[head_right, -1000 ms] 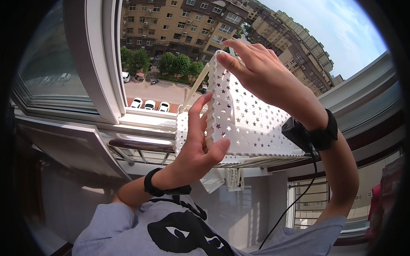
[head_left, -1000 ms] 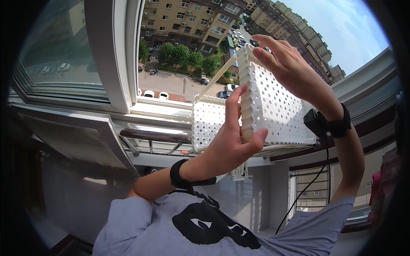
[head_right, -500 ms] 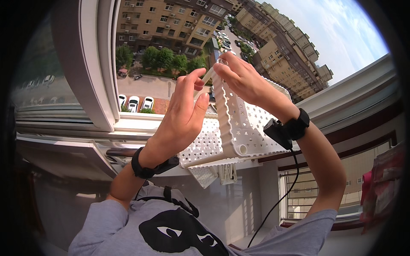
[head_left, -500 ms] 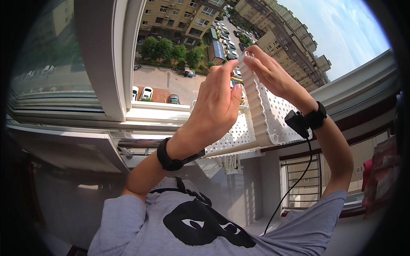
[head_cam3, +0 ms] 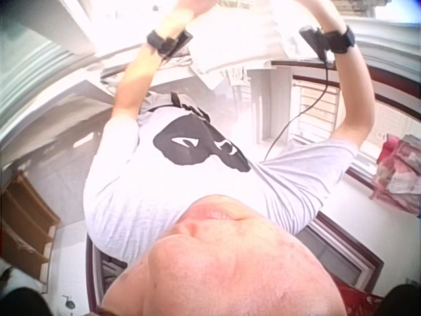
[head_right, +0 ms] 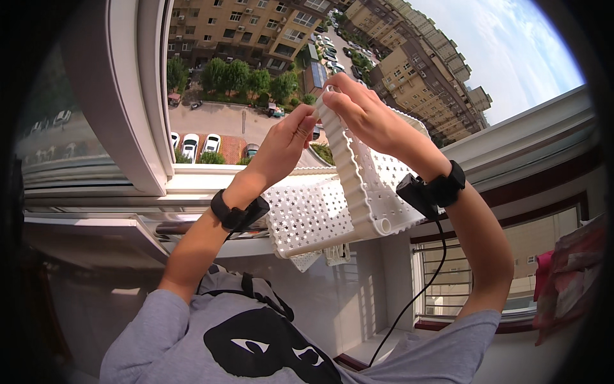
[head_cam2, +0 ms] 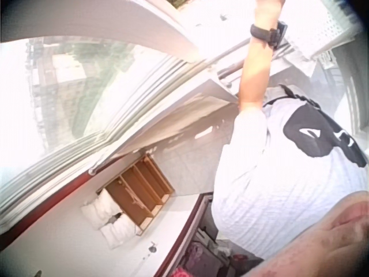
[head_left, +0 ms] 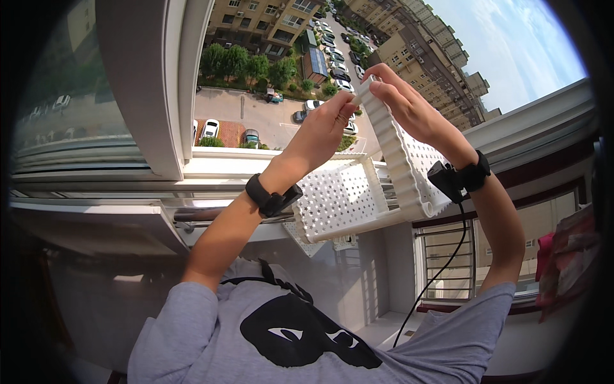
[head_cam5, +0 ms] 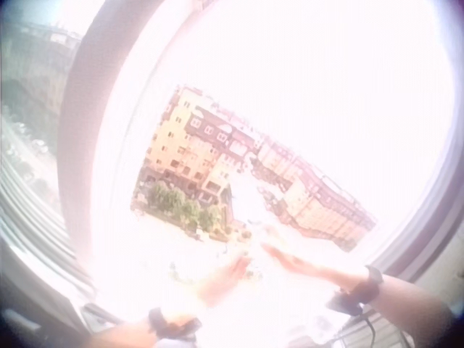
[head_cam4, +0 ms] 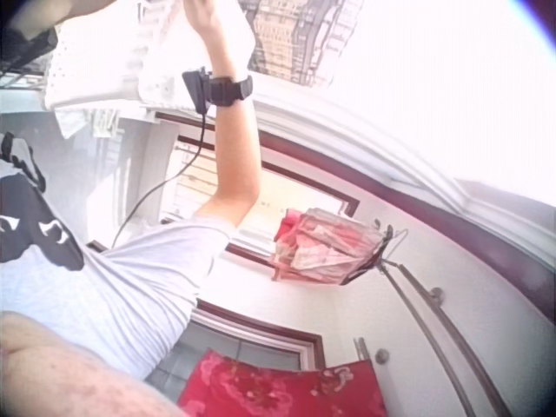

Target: The user is assembling a multi-tier white plastic storage rack on a balcony.

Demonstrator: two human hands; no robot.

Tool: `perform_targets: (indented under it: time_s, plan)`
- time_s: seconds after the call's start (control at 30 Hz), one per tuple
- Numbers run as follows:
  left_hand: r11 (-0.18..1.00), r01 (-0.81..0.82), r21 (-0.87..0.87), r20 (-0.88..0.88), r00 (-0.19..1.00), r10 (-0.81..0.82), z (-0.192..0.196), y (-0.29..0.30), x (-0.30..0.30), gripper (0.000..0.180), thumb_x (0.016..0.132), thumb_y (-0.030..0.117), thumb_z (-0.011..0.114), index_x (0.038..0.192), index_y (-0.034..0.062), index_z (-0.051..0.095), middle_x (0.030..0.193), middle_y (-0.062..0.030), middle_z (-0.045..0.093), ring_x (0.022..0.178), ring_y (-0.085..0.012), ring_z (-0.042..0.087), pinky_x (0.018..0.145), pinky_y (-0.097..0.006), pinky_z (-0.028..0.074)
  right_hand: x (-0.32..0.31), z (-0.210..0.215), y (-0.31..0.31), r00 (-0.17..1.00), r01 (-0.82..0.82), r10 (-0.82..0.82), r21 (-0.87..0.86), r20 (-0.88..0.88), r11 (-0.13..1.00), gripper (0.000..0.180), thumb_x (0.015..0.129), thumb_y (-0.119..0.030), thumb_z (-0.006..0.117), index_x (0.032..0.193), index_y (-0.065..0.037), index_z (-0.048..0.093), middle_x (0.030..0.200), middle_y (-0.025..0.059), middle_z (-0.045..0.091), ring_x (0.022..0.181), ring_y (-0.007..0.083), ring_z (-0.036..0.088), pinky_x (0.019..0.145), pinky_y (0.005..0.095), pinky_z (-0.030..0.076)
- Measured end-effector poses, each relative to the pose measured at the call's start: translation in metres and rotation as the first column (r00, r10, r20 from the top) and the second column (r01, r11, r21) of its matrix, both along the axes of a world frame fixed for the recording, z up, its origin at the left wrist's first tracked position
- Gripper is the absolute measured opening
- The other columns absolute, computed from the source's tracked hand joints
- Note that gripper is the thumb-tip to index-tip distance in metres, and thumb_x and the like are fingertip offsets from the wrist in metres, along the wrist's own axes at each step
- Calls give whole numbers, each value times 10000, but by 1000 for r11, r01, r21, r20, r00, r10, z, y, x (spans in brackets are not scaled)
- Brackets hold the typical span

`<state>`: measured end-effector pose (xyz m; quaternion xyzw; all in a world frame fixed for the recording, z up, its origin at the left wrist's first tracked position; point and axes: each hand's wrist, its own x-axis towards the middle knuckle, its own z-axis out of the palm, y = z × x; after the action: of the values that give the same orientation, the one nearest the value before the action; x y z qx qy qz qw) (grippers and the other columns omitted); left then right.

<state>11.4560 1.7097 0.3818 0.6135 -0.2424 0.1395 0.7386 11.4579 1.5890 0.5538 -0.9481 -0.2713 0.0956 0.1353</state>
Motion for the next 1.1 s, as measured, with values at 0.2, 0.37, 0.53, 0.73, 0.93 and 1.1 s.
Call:
perform_targets:
  time_s: [0.2, 0.37, 0.53, 0.73, 0.93, 1.1]
  plan:
    - [989, 94, -113, 18, 996, -92, -5, 9, -2, 382, 1039, 382, 382, 1071, 29, 523, 738, -37, 511, 680, -114, 492, 632, -270, 420, -5, -4, 1, 997, -63, 65, -42, 47, 997, 393, 1005, -337, 371, 1188, 0, 458, 970, 147, 495, 965, 268, 482, 929, 397, 358]
    - [984, 131, -120, 22, 991, -129, -4, 15, -4, 391, 1033, 395, 394, 1090, 35, 538, 732, -29, 506, 670, -108, 480, 622, -268, 410, 0, -5, -2, 999, -16, 17, 32, -35, 999, 387, 1010, -322, 361, 1211, -9, 467, 1019, 137, 528, 961, 238, 511, 906, 333, 393]
    - [990, 93, -107, 64, 994, -87, -8, 14, -1, 388, 1026, 392, 418, 1107, 37, 551, 701, -32, 498, 639, -117, 475, 605, -282, 408, 3, -5, -1, 996, -27, 32, 50, -87, 998, 418, 1002, -364, 363, 1204, -17, 479, 1047, 118, 514, 974, 204, 503, 905, 317, 383]
    - [982, 148, -115, 66, 988, -141, -10, 13, 3, 301, 1019, 310, 469, 1043, 24, 559, 699, -28, 509, 643, -114, 484, 599, -281, 413, 3, -6, 0, 992, 18, -12, 44, -129, 999, 397, 999, -339, 348, 1179, -13, 486, 1035, 93, 488, 934, 186, 482, 890, 311, 377]
    - [967, 166, -190, 57, 986, -158, -14, 14, -1, 292, 1016, 299, 479, 1038, 18, 557, 711, -21, 521, 649, -110, 484, 602, -275, 414, 3, -8, 3, 992, -93, 85, -80, -98, 992, 347, 1001, -286, 331, 1183, -22, 466, 1068, 113, 479, 972, 234, 481, 928, 330, 368]
    - [974, 143, -174, 33, 990, -140, -14, 9, -1, 313, 1016, 309, 479, 1046, 6, 550, 720, -16, 514, 659, -96, 469, 611, -253, 406, 7, -8, -3, 897, -396, 438, -330, 61, 857, 255, 999, -185, 273, 1105, -70, 474, 1256, 159, 457, 1152, 351, 461, 996, 427, 357]
